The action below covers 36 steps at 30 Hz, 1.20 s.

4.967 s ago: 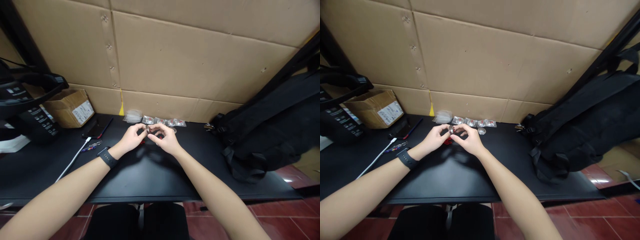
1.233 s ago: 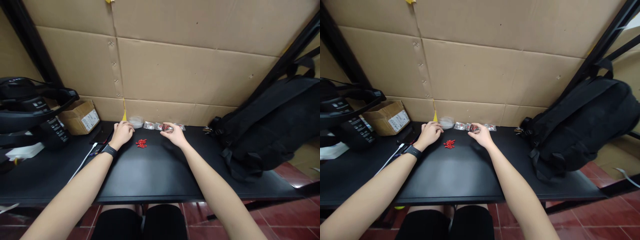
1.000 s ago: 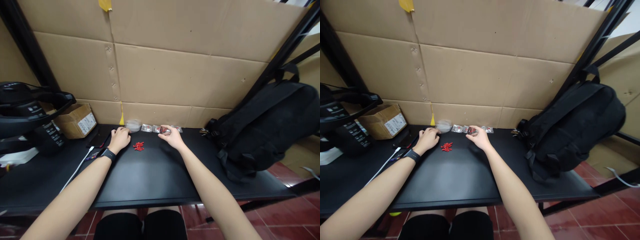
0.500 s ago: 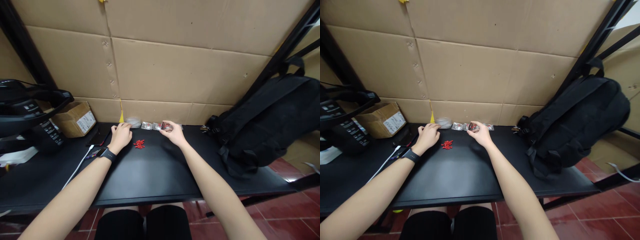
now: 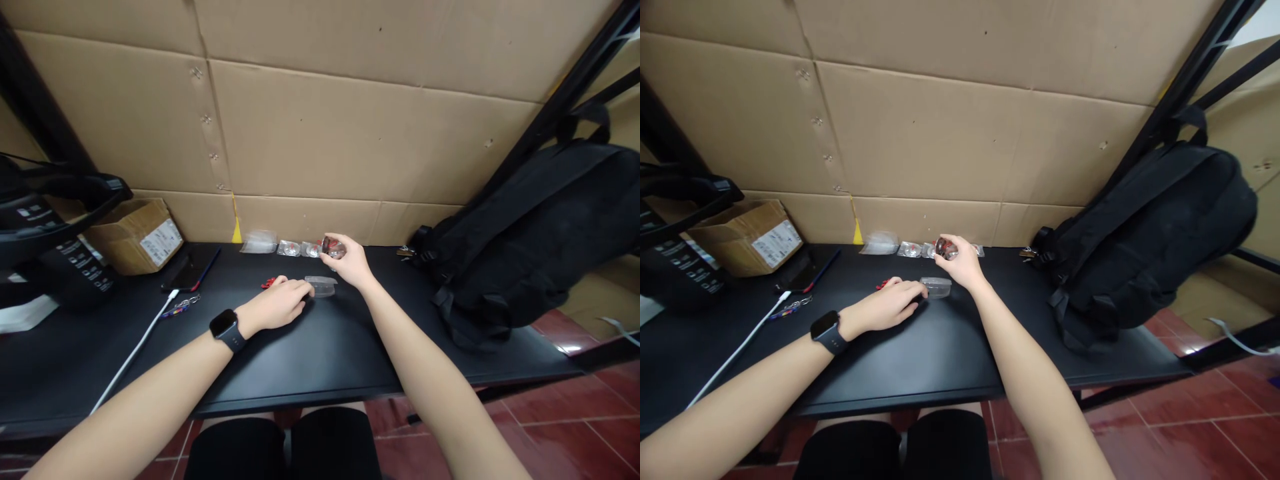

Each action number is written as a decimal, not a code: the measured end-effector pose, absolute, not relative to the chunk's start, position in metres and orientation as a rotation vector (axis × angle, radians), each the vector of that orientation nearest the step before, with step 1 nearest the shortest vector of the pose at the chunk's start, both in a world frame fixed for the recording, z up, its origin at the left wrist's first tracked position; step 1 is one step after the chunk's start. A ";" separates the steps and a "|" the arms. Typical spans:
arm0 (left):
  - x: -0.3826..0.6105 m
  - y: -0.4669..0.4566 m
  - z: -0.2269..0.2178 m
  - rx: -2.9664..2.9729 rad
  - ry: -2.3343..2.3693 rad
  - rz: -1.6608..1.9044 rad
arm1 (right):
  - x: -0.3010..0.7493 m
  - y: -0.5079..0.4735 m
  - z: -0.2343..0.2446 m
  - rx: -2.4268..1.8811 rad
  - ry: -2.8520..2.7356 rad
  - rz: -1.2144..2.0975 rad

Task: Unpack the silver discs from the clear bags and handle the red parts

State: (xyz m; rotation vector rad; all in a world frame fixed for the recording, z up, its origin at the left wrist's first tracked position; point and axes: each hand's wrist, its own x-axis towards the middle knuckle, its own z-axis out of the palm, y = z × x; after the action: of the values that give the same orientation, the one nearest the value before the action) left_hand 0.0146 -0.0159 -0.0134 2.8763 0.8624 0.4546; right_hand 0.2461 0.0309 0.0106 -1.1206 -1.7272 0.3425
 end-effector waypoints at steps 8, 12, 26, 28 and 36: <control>0.019 -0.017 -0.018 2.958 0.933 0.471 | 0.255 0.012 0.037 -1.021 -1.965 0.508; 0.020 -0.016 -0.019 2.950 0.959 0.471 | 0.262 -0.003 0.052 -0.939 -2.170 0.986; 0.011 -0.027 -0.002 2.848 0.874 0.427 | 0.262 0.001 0.039 -1.413 -2.557 0.560; 0.011 -0.030 -0.001 2.855 0.912 0.398 | 0.262 -0.003 0.042 -1.424 -2.577 0.607; 0.011 -0.032 -0.003 2.874 0.843 0.386 | 0.247 -0.009 0.031 -1.632 -2.523 0.306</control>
State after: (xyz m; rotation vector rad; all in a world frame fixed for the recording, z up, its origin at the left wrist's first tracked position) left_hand 0.0110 -0.0323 -0.0035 2.8745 0.8429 0.3861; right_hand 0.2471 -0.0087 0.0307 -1.6319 -2.5231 0.3064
